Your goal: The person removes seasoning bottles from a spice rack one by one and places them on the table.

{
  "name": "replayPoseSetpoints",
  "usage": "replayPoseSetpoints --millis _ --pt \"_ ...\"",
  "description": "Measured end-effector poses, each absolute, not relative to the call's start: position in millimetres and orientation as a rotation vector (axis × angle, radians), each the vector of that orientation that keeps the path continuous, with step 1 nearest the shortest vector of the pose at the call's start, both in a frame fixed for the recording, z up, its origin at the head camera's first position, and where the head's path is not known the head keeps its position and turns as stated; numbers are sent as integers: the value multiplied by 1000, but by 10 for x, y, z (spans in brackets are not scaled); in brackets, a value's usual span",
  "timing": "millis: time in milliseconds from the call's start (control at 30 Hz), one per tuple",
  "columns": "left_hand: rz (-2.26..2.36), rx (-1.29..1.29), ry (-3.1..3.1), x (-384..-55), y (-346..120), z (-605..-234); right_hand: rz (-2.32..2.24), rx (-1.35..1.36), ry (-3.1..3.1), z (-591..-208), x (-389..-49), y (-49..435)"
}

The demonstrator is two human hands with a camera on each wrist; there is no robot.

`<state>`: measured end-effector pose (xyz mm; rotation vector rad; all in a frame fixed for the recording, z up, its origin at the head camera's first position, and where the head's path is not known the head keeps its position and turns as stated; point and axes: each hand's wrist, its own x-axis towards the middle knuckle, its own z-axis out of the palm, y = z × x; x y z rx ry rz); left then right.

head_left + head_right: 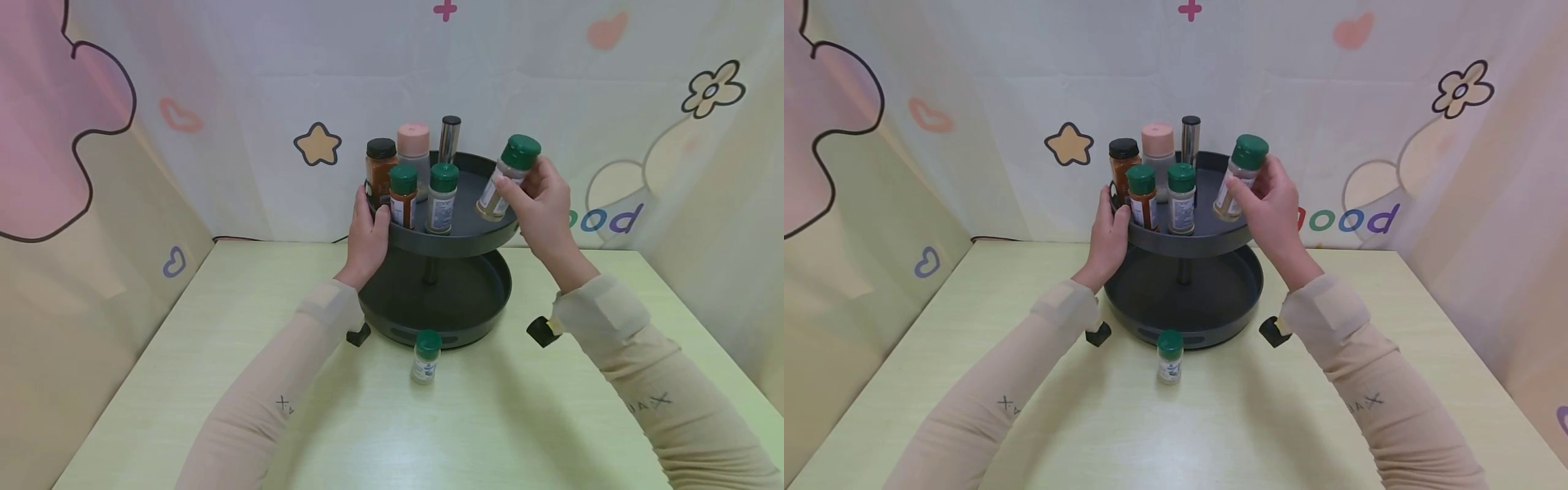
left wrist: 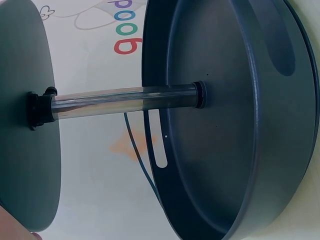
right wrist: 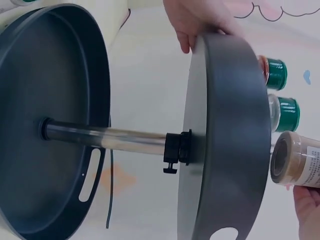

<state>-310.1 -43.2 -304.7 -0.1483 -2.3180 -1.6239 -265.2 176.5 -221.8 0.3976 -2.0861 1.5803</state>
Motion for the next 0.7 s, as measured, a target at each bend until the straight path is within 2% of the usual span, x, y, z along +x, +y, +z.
replayPoseSetpoints --millis 700 --pt "-1626 -142 -2325 -3115 -437 -3059 1622 492 -2224 -2198 -2318 1769"
